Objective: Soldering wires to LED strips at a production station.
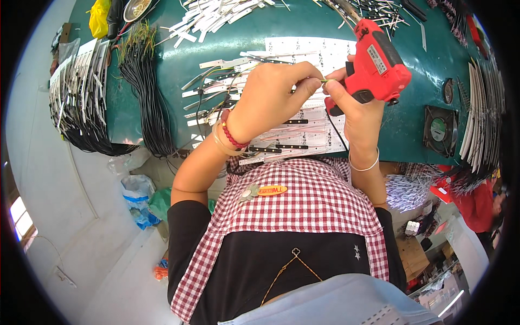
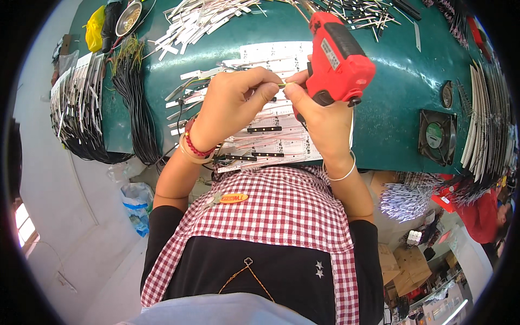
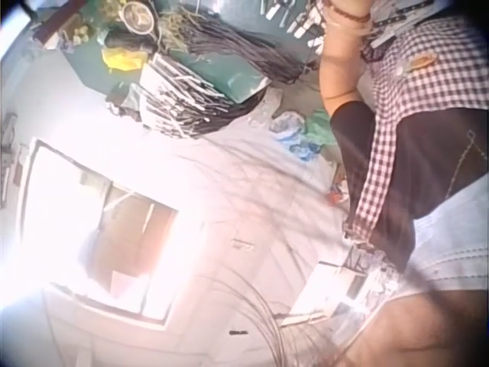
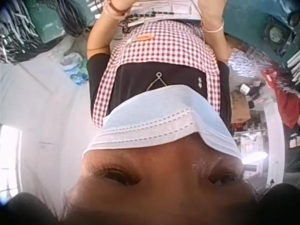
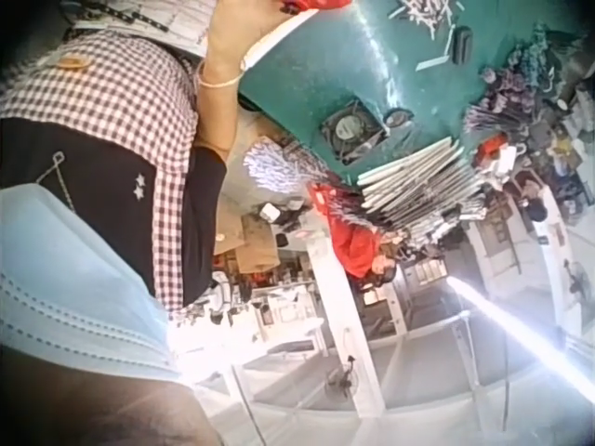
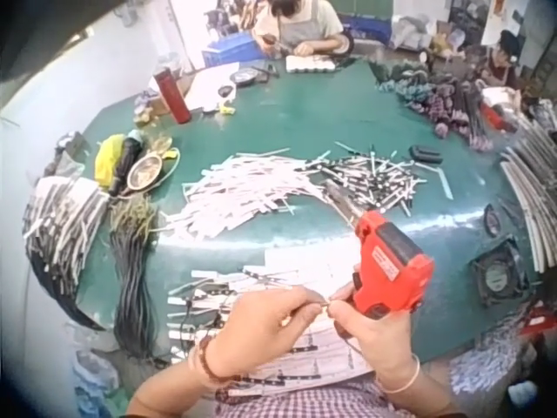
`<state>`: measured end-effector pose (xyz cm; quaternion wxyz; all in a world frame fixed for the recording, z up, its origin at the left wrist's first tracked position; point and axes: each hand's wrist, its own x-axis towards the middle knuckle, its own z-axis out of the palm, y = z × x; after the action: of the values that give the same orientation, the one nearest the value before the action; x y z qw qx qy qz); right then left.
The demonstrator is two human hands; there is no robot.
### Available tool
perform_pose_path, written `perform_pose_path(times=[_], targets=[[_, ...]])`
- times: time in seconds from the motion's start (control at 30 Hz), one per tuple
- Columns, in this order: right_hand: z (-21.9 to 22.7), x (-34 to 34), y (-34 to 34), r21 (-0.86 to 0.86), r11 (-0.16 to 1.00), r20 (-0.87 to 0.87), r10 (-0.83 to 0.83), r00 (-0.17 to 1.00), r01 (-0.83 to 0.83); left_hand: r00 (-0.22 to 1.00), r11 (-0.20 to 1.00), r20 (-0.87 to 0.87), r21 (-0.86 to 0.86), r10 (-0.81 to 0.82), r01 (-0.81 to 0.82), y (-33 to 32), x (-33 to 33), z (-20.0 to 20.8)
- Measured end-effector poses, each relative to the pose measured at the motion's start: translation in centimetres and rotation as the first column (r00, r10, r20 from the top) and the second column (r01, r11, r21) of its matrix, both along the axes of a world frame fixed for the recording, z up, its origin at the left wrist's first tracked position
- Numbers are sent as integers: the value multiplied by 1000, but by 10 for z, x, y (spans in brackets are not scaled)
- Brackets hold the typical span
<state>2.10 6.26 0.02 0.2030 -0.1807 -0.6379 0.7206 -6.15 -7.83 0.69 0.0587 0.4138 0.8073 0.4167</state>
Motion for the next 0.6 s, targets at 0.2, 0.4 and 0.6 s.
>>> perform_pose_path(times=[0.2,0.4,0.6], targets=[[6,6,3,207,966,222,107,969,-154,998,995,-61,101,24,-18,5,-2,-1],[5,8,6,7,993,108,116,987,-117,988,998,-154,53,-17,26,1,3,-3],[-1,11,5,249,955,272,90,958,-160,997,999,80,39,-21,18,-5,5,-8]])
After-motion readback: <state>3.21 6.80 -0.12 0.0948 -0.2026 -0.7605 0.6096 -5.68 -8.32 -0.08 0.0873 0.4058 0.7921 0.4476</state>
